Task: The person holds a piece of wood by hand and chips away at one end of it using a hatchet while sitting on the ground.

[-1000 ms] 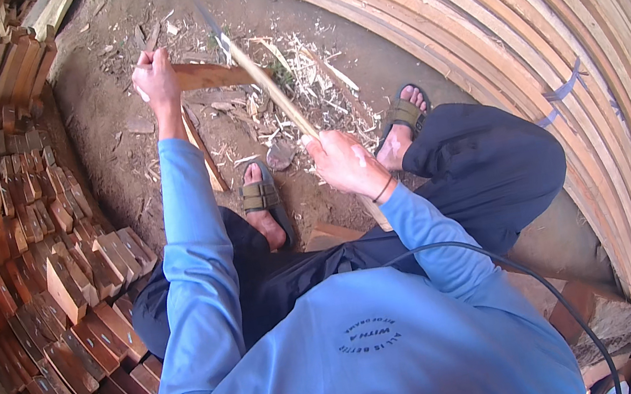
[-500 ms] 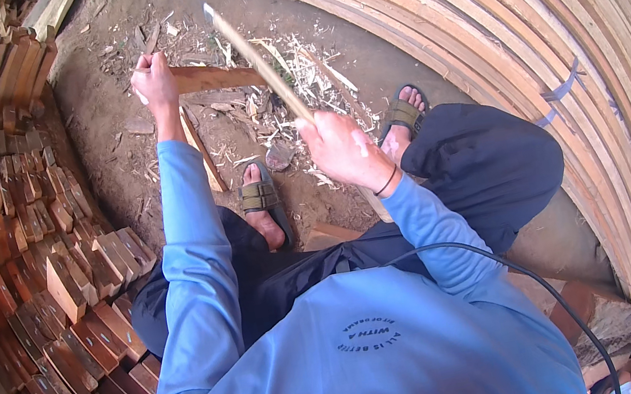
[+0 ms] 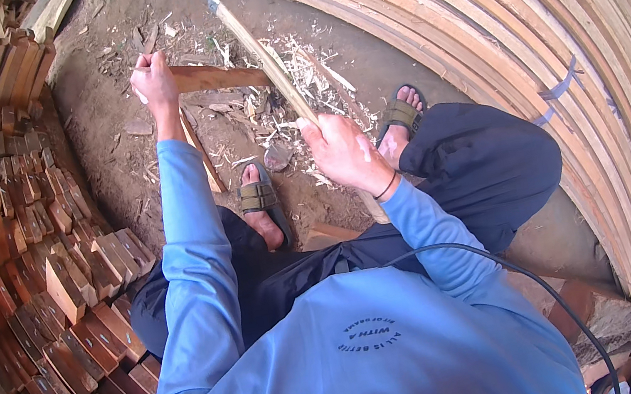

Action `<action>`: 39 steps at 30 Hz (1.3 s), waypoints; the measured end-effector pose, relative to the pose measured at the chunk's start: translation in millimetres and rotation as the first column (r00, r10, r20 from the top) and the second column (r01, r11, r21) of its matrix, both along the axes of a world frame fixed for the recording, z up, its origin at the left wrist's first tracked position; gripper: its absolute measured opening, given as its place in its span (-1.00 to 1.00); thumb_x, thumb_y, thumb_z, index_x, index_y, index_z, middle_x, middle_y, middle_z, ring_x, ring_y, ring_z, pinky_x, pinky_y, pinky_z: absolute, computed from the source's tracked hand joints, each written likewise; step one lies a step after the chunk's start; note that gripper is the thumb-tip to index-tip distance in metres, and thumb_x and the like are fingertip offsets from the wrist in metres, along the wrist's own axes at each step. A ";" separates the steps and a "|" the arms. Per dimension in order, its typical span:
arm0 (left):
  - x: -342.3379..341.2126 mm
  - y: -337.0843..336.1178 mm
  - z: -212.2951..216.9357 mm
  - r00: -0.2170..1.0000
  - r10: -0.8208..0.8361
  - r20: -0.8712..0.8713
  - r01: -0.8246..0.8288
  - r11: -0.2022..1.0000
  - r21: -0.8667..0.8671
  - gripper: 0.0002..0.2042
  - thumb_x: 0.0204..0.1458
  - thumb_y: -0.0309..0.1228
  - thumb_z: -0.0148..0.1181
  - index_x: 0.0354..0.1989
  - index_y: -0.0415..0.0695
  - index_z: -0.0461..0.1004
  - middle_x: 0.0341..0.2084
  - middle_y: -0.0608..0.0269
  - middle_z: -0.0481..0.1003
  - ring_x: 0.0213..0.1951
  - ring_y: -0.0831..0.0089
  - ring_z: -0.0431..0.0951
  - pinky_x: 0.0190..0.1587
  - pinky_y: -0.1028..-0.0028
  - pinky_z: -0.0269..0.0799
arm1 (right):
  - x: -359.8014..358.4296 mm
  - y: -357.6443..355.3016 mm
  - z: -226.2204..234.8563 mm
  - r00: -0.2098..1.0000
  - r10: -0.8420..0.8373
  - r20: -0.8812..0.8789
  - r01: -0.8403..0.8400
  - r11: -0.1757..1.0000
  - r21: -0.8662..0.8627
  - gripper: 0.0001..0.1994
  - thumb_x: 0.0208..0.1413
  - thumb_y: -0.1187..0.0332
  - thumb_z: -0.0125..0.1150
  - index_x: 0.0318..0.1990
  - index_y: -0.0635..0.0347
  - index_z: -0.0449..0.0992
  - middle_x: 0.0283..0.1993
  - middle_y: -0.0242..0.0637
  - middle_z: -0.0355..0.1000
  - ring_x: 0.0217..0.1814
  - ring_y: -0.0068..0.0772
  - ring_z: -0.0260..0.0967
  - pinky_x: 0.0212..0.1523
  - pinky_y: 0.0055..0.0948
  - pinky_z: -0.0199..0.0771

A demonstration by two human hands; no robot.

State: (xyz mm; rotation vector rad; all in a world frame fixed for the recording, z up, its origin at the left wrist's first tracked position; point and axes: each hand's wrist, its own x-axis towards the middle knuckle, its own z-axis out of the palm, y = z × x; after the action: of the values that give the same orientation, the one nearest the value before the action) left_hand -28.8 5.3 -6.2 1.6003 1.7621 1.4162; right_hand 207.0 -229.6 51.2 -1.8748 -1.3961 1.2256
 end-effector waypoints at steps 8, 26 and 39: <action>2.4 -6.0 -2.9 1.000 0.001 -0.030 -0.002 1.000 -0.027 -0.74 -0.07 -0.37 0.14 -0.68 -0.26 0.32 -0.79 0.21 0.28 -0.63 0.52 0.25 -0.49 0.33 0.27 | 0.6 -12.2 -53.9 0.979 0.175 0.108 -0.165 0.982 -0.096 -0.56 0.31 0.16 0.00 -0.40 0.45 0.50 -0.53 0.22 0.42 -0.42 0.24 0.48 -0.36 0.03 0.44; 3.8 -0.8 2.6 1.000 -0.011 0.024 0.011 1.000 0.001 -0.73 -0.08 -0.37 0.15 -0.68 -0.26 0.28 -0.79 0.23 0.26 -0.63 0.52 0.24 -0.49 0.35 0.26 | -8.6 -7.5 -23.6 0.990 -0.001 0.139 -0.022 0.986 0.167 -0.59 0.28 0.20 0.03 -0.43 0.46 0.49 -0.50 0.27 0.41 -0.33 0.30 0.47 -0.28 0.07 0.44; 2.8 1.4 -0.9 1.000 -0.025 0.013 0.025 1.000 0.018 -0.75 -0.10 -0.39 0.14 -0.67 -0.28 0.30 -0.78 0.19 0.27 -0.63 0.50 0.25 -0.49 0.33 0.28 | -11.9 -20.3 -62.7 0.982 0.056 0.182 -0.077 0.991 0.111 -0.60 0.29 0.21 0.01 -0.42 0.43 0.47 -0.53 0.22 0.39 -0.40 0.25 0.45 -0.34 0.06 0.40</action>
State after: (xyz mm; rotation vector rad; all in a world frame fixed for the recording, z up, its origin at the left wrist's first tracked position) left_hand -26.0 6.7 -7.1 1.6122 1.7208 1.4316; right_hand 195.1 -249.9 -11.5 -1.9083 -1.6011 1.0010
